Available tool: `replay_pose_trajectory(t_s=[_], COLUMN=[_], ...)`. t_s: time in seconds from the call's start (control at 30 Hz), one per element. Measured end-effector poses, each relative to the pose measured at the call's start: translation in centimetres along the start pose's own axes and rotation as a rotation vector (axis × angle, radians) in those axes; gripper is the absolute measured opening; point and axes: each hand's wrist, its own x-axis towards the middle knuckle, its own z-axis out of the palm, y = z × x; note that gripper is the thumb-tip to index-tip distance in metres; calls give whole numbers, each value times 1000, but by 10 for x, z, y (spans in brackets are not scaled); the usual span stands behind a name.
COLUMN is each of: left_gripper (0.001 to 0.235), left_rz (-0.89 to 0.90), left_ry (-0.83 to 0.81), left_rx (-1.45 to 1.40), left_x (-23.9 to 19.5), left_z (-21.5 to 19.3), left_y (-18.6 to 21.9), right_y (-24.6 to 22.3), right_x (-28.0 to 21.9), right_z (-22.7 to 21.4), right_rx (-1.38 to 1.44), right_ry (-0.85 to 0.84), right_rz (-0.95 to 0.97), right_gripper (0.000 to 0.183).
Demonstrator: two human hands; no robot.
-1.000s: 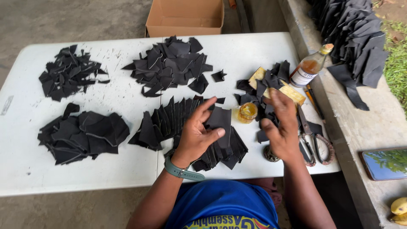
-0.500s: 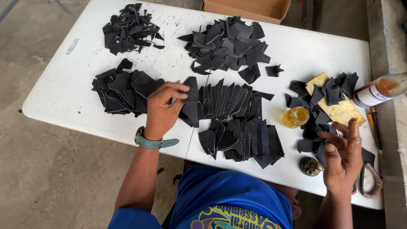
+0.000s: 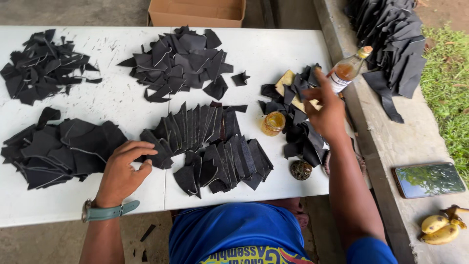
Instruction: The person repeatedly picks up small black rubber pieces from a pile on a white table, applies a yellow adhesive from a small jar to the edges, and places them back down. The process is repetitive, focusing on applying glue to individual items one at a time.
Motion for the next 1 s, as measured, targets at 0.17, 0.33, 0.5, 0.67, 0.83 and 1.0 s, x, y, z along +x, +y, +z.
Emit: replay_pose_trajectory(t_s=[0.17, 0.33, 0.5, 0.67, 0.83, 1.0], left_gripper=[23, 23, 24, 22, 16, 14], left_rz=[68, 274, 298, 356, 311, 445], left_ry=[194, 260, 263, 312, 222, 154], left_rx=[-3, 90, 37, -29, -346, -284], left_x=[-1, 4, 11, 13, 25, 32], left_z=[-4, 4, 18, 29, 58, 84], left_y=[17, 31, 53, 62, 84, 126], right_y=[5, 17, 25, 21, 25, 5], right_x=[49, 79, 99, 104, 94, 98], right_z=[27, 68, 102, 72, 44, 62], right_rx=[-84, -351, -724, -141, 206, -403], right_ry=[-270, -554, -648, -556, -346, -620], right_rz=[-7, -74, -236, 128, 94, 40], right_gripper=[85, 98, 104, 82, 80, 106])
